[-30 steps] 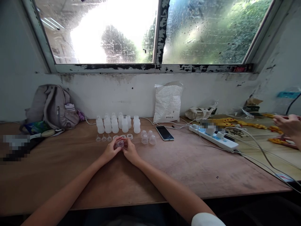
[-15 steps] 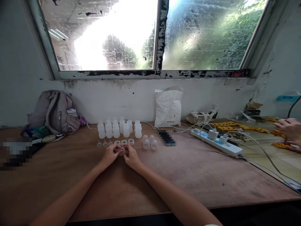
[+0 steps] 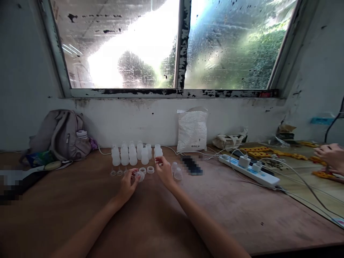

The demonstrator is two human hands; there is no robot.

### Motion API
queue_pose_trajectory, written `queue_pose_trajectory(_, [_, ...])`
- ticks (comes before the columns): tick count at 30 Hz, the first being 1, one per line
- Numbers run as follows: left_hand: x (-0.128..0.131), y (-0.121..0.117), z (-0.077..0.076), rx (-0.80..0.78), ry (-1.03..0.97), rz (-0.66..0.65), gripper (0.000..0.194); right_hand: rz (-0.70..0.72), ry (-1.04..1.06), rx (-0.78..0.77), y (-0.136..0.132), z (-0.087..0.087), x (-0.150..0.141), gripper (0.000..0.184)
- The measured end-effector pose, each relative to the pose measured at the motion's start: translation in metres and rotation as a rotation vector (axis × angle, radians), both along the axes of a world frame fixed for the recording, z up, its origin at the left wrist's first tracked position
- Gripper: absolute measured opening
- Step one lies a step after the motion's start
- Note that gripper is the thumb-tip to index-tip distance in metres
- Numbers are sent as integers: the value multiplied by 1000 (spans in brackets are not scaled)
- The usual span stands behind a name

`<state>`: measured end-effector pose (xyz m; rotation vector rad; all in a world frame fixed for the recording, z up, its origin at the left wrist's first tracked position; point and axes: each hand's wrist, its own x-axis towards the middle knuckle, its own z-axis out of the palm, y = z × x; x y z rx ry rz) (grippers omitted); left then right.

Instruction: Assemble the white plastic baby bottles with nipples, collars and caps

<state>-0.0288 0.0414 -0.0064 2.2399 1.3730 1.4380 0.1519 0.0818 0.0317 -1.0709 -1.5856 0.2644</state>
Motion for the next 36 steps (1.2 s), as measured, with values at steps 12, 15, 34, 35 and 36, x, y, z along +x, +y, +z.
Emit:
queue_pose_trajectory(12, [-3, 3, -9, -152, 213, -25, 19, -302, -594, -118, 69, 43, 5, 26])
queue_pose_trajectory(15, [-2, 3, -7, -128, 171, -29, 17, -279, -692, -128, 86, 47, -3, 30])
queue_pose_trajectory(34, [0, 0, 0, -55, 114, 7, 17, -266, -949, -40, 122, 37, -18, 19])
queue_pose_trajectory(35, [-1, 0, 1, -49, 113, 9, 17, -267, -946, -23, 120, 38, -17, 19])
queue_pose_trajectory(36, [-1, 0, 1, -45, 114, 7, 17, -268, -943, -4, 117, 40, -16, 19])
